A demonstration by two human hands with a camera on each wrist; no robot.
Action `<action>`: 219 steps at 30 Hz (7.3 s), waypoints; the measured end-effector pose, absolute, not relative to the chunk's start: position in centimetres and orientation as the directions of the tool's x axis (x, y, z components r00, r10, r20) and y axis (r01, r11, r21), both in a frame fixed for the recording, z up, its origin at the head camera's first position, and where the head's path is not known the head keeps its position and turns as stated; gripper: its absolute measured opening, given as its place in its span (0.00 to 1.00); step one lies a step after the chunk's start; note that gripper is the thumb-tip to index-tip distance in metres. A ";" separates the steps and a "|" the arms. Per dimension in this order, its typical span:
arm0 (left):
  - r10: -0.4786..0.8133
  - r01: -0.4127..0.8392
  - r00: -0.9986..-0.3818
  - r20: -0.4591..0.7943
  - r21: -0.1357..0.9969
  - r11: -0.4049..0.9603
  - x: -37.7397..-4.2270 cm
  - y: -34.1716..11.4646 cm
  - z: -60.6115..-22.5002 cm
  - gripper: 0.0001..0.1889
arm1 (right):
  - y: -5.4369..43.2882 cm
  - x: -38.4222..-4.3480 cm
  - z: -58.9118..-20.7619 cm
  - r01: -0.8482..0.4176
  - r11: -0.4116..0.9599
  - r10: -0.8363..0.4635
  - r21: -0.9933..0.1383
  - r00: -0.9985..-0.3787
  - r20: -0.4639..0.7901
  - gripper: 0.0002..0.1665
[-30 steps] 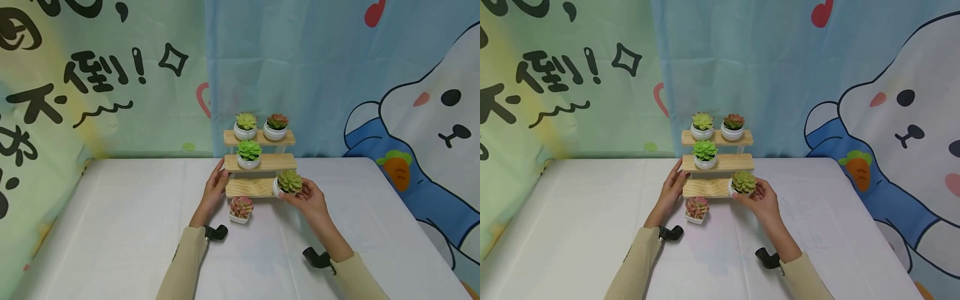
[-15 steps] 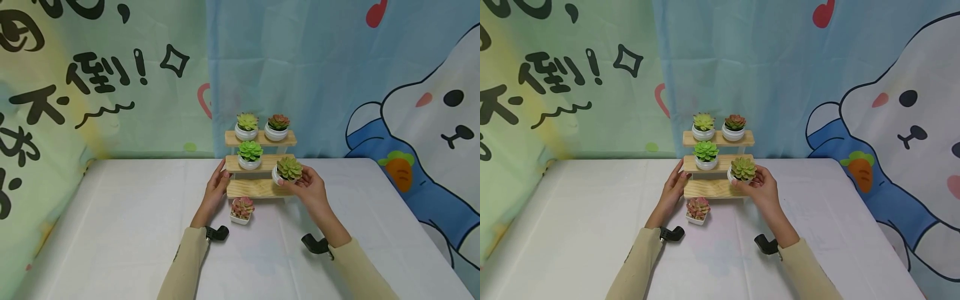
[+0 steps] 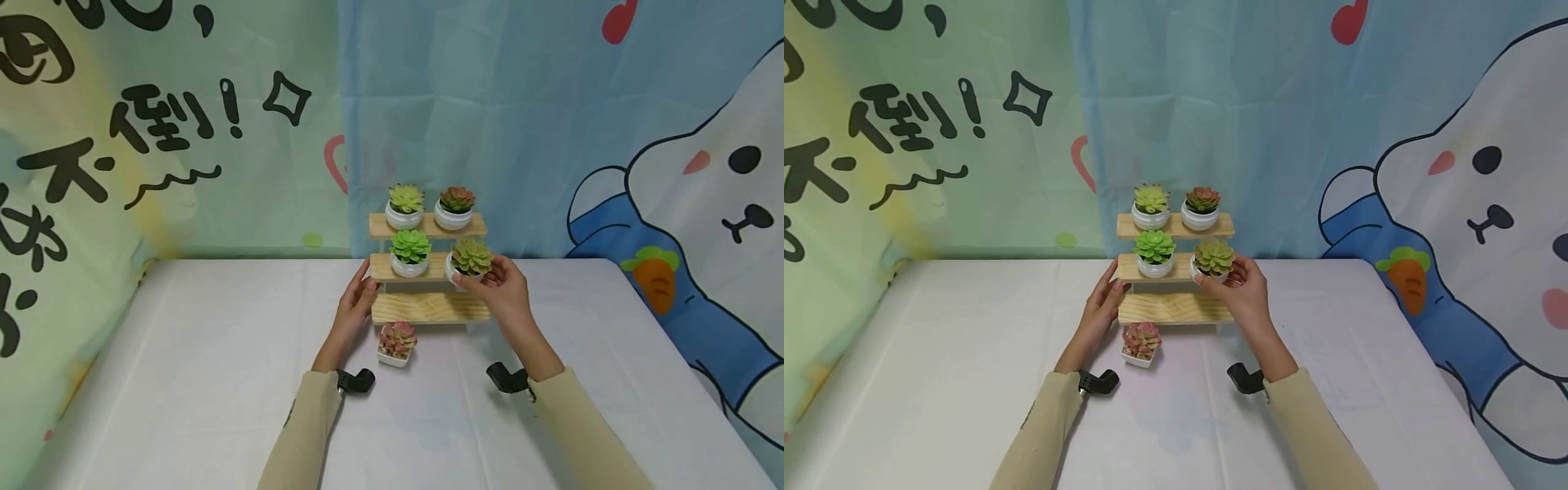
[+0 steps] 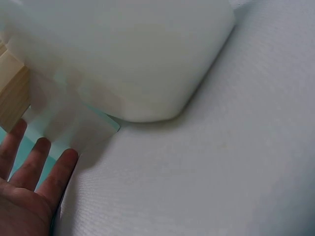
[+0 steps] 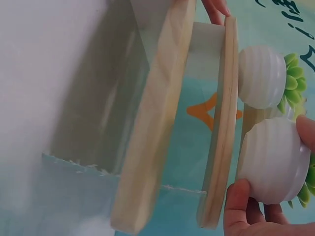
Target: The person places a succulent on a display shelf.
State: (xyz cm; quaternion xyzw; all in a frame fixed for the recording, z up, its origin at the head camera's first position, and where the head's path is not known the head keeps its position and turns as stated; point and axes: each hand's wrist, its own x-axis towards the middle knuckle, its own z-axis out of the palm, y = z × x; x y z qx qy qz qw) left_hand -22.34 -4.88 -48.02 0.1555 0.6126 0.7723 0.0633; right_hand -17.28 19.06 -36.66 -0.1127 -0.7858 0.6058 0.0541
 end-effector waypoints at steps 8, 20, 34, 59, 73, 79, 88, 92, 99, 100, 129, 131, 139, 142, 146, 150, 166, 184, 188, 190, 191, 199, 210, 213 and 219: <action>0.272 0.092 -0.951 0.150 0.972 -0.215 -22.2 -4.9 -48.0 0.29 | 18.7 -17.9 -36.2 0.094 0.265 0.206 -0.960 -0.978 -0.039 0.46; 0.264 0.090 -0.954 0.144 0.975 -0.205 -22.2 -4.9 -48.0 0.29 | 18.8 -18.9 -36.4 0.115 0.272 0.191 -0.955 -0.980 -0.064 0.48; 0.274 0.082 -0.951 0.142 0.973 -0.217 -22.3 -4.9 -48.1 0.29 | 19.1 -19.0 -37.0 0.054 0.335 0.144 -0.941 -0.990 -0.005 0.47; 0.273 0.098 -0.948 0.161 0.968 -0.231 -22.4 -4.8 -48.1 0.28 | 19.9 -16.4 -37.1 0.011 0.282 0.181 -0.959 -0.983 0.041 0.43; 0.272 0.096 -0.950 0.154 0.972 -0.214 -22.3 -4.8 -48.0 0.29 | 19.4 -13.9 -37.1 0.019 0.264 0.111 -0.964 -0.994 0.011 0.40; 0.269 0.090 -0.952 0.145 0.974 -0.207 -22.3 -4.8 -47.9 0.28 | 18.7 -13.4 -37.9 0.034 0.249 0.081 -0.968 -0.997 -0.014 0.39; 0.270 0.084 -0.952 0.142 0.973 -0.215 -22.1 -4.8 -47.8 0.28 | 17.2 -12.4 -39.3 0.059 0.248 0.023 -0.967 -0.998 -0.055 0.37; 0.271 0.089 -0.951 0.148 0.972 -0.218 -22.1 -4.8 -47.8 0.28 | 16.4 -12.1 -40.0 0.067 0.237 0.008 -0.969 -0.998 -0.066 0.36; 0.279 0.097 -0.947 0.158 0.971 -0.221 -22.2 -4.9 -47.8 0.28 | 15.3 -11.6 -41.1 0.073 0.238 -0.037 -0.969 -0.996 -0.084 0.35; 0.278 0.095 -0.948 0.155 0.971 -0.219 -22.2 -4.9 -47.8 0.28 | 15.1 -11.6 -41.3 0.077 0.240 -0.047 -0.968 -0.995 -0.091 0.35; 0.271 0.080 -0.952 0.142 0.970 -0.230 -22.3 -4.8 -48.1 0.28 | 13.0 -12.1 -43.0 0.090 0.377 -0.150 -0.922 -0.976 -0.157 0.37; 0.273 0.081 -0.951 0.145 0.970 -0.231 -22.3 -4.8 -48.0 0.28 | 13.0 -12.2 -43.0 0.079 0.373 -0.157 -0.924 -0.977 -0.147 0.35; 0.271 0.089 -0.951 0.150 0.970 -0.227 -22.4 -4.9 -48.0 0.28 | 13.0 -12.4 -43.2 0.066 0.355 -0.161 -0.933 -0.978 -0.131 0.34; 0.271 0.086 -0.951 0.148 0.970 -0.228 -22.4 -4.9 -48.1 0.28 | 13.0 -12.4 -43.3 0.060 0.344 -0.165 -0.937 -0.979 -0.123 0.34; 0.270 0.091 -0.951 0.152 0.970 -0.224 -22.3 -4.8 -48.0 0.28 | 13.1 -12.4 -43.3 0.062 0.338 -0.165 -0.939 -0.978 -0.124 0.34; 0.269 0.093 -0.951 0.152 0.971 -0.221 -22.2 -4.8 -47.9 0.28 | 13.2 -12.4 -43.3 0.054 0.348 -0.164 -0.936 -0.979 -0.118 0.33; 0.270 0.114 -0.947 0.174 0.968 -0.225 -22.0 -4.6 -48.0 0.28 | 14.0 -11.7 -43.0 -0.051 0.382 -0.204 -0.923 -0.978 -0.030 0.22; 0.267 0.107 -0.949 0.164 0.971 -0.215 -22.2 -4.8 -48.0 0.28 | 13.9 -12.2 -43.6 0.012 0.328 -0.265 -0.944 -0.958 -0.105 0.33; 0.270 0.104 -0.949 0.164 0.969 -0.222 -22.3 -4.7 -47.9 0.28 | 14.0 -12.1 -43.3 0.020 0.350 -0.250 -0.937 -0.961 -0.114 0.33; 0.271 0.100 -0.949 0.162 0.969 -0.226 -22.2 -4.7 -47.9 0.28 | 14.0 -12.0 -43.2 0.026 0.359 -0.239 -0.933 -0.964 -0.119 0.33; 0.271 0.099 -0.949 0.162 0.968 -0.230 -22.2 -4.7 -47.9 0.28 | 14.0 -11.9 -43.1 0.027 0.364 -0.234 -0.931 -0.965 -0.120 0.34; 0.269 0.119 -0.946 0.180 0.967 -0.226 -22.2 -4.6 -47.8 0.28 | 14.1 -11.7 -43.0 0.021 0.401 -0.184 -0.916 -0.978 -0.103 0.34; 0.263 0.113 -0.949 0.174 0.966 -0.232 -22.0 -4.6 -47.7 0.28 | 14.5 -11.6 -42.6 0.009 0.399 -0.158 -0.917 -0.984 -0.078 0.34; 0.259 0.107 -0.952 0.165 0.968 -0.227 -22.1 -4.5 -47.7 0.28 | 14.6 -11.5 -42.3 0.000 0.384 -0.164 -0.924 -0.984 -0.068 0.34; 0.253 0.103 -0.954 0.157 0.971 -0.217 -22.2 -4.5 -47.8 0.28 | 14.9 -11.4 -41.7 0.005 0.371 -0.151 -0.928 -0.986 -0.066 0.35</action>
